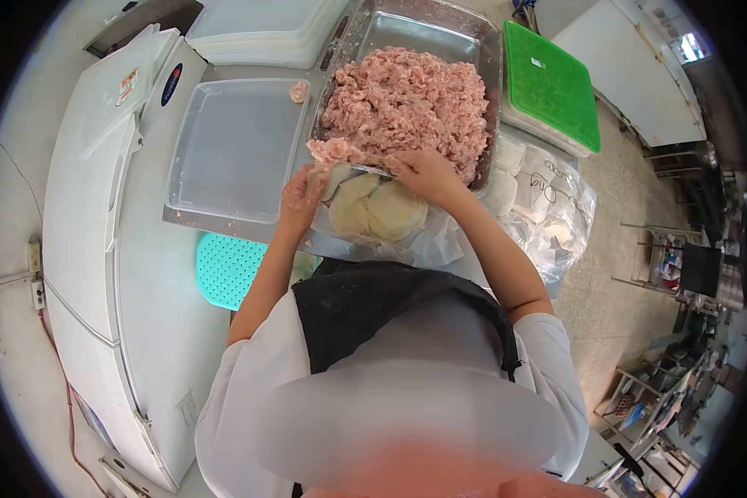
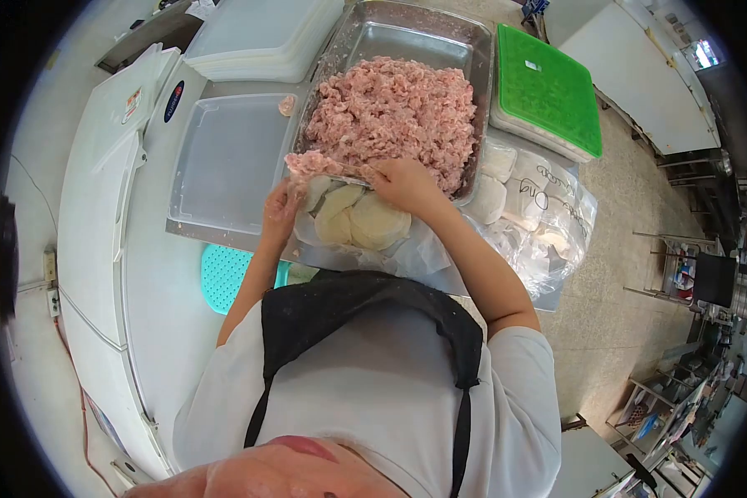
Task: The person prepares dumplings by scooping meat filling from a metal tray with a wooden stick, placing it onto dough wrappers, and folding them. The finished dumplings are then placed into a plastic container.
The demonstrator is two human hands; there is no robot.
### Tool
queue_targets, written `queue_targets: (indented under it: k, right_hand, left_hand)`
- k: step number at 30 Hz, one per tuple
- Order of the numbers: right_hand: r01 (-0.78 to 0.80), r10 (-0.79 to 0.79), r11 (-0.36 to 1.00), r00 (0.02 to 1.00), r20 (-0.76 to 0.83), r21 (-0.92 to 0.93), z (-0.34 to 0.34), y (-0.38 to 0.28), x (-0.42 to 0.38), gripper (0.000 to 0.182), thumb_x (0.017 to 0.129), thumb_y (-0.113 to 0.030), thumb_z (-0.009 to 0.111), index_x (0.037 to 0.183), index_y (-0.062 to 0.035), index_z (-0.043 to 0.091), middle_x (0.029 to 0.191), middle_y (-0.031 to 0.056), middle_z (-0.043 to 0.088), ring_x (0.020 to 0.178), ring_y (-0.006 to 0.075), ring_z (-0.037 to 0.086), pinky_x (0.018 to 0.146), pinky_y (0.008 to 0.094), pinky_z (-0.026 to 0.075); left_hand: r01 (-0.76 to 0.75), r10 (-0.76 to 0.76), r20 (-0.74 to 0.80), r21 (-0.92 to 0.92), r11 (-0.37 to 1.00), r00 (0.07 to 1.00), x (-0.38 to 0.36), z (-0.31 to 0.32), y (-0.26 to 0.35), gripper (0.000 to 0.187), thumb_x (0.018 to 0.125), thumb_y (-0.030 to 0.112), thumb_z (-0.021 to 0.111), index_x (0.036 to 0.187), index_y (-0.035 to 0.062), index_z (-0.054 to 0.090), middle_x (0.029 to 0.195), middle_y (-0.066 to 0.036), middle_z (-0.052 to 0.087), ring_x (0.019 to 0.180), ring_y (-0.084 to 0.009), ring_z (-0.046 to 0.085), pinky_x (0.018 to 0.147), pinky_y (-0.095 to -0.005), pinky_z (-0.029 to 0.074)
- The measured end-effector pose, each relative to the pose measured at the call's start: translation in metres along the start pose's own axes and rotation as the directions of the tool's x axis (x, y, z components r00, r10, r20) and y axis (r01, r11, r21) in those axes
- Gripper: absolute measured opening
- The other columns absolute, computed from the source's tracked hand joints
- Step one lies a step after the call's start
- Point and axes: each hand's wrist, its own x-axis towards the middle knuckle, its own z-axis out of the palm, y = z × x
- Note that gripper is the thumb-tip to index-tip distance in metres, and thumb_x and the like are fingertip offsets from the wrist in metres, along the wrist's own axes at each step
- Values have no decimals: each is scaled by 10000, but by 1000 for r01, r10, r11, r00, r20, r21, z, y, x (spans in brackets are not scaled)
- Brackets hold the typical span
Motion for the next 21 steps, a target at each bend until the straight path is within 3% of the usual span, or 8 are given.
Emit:
queue_targets:
  k: [3, 4, 5, 11, 15, 16, 17, 21]
  right_hand:
    - [-48, 60, 928, 998, -19, 370, -11, 9, -4, 285, 926, -242, 545, 813, -7, 661, 717, 49, 658, 632, 227, 590, 606, 353, 466]
    - [-23, 83, 831, 993, -83, 556, -17, 8, -6, 306, 939, -278, 560, 849, -14, 684, 714, 27, 646, 650, 170, 567, 615, 332, 451]
    - [-25, 87, 832, 993, -85, 555, -22, 10, -8, 306, 939, -278, 560, 849, -14, 684, 714, 27, 646, 650, 170, 567, 615, 332, 451]
    - [-171, 265, 640, 964, -6, 749, -39, 2, -17, 334, 966, -270, 551, 1082, 19, 673, 843, -11, 663, 784, 71, 555, 691, 238, 453]
    - [-21, 194, 817, 951, -241, 577, -42, 10, -21, 284, 943, -308, 554, 1060, -94, 699, 876, 53, 674, 754, 176, 604, 691, 341, 480]
    - [-30, 128, 961, 929, -347, 274, -47, 16, -25, 257, 924, -282, 555, 1015, -84, 692, 871, 75, 669, 779, 223, 626, 690, 368, 496]
    - [-60, 30, 996, 907, -421, -59, -51, 20, -28, 232, 905, -257, 556, 971, -75, 685, 865, 98, 665, 804, 270, 648, 688, 396, 512]
    - [-122, 9, 919, 958, -287, -375, -72, 10, -29, 190, 889, -238, 578, 961, -102, 691, 868, 101, 647, 804, 310, 634, 665, 381, 516]
  left_hand:
    - [-60, 60, -20, 7, 998, 998, 16, -1, 24, 259, 936, 164, 570, 1142, 9, 599, 1012, -77, 638, 904, -148, 607, 775, -285, 490]
    - [54, -72, -37, -347, 936, 997, 23, 5, 37, 269, 939, 149, 565, 1163, 4, 586, 1033, -82, 636, 920, -155, 613, 780, -291, 506]
    - [148, -202, -6, -656, 740, 979, 31, 12, 48, 280, 941, 134, 560, 1185, -2, 574, 1053, -88, 634, 936, -162, 619, 785, -297, 521]
    - [166, -206, 83, -888, 428, 975, 69, 58, 103, 281, 979, 90, 460, 1231, -25, 506, 1134, -126, 610, 968, -236, 636, 833, -356, 547]
    - [135, -211, 38, -873, 468, 977, 72, 66, 104, 241, 970, 113, 468, 1163, -6, 552, 1087, -135, 635, 951, -234, 641, 801, -330, 531]
    - [-16, -26, -99, -408, 913, 995, 71, 57, 100, 231, 956, 119, 484, 1138, 3, 566, 1053, -142, 646, 942, -230, 643, 784, -325, 518]
    - [-176, 203, -96, 231, 957, 974, 71, 47, 95, 221, 942, 124, 499, 1114, 12, 580, 1019, -149, 657, 932, -227, 645, 768, -320, 505]
    - [-317, 406, -201, 361, 877, 892, 74, 22, 75, 196, 915, 131, 521, 1053, 21, 607, 949, -146, 661, 894, -228, 643, 751, -322, 487]
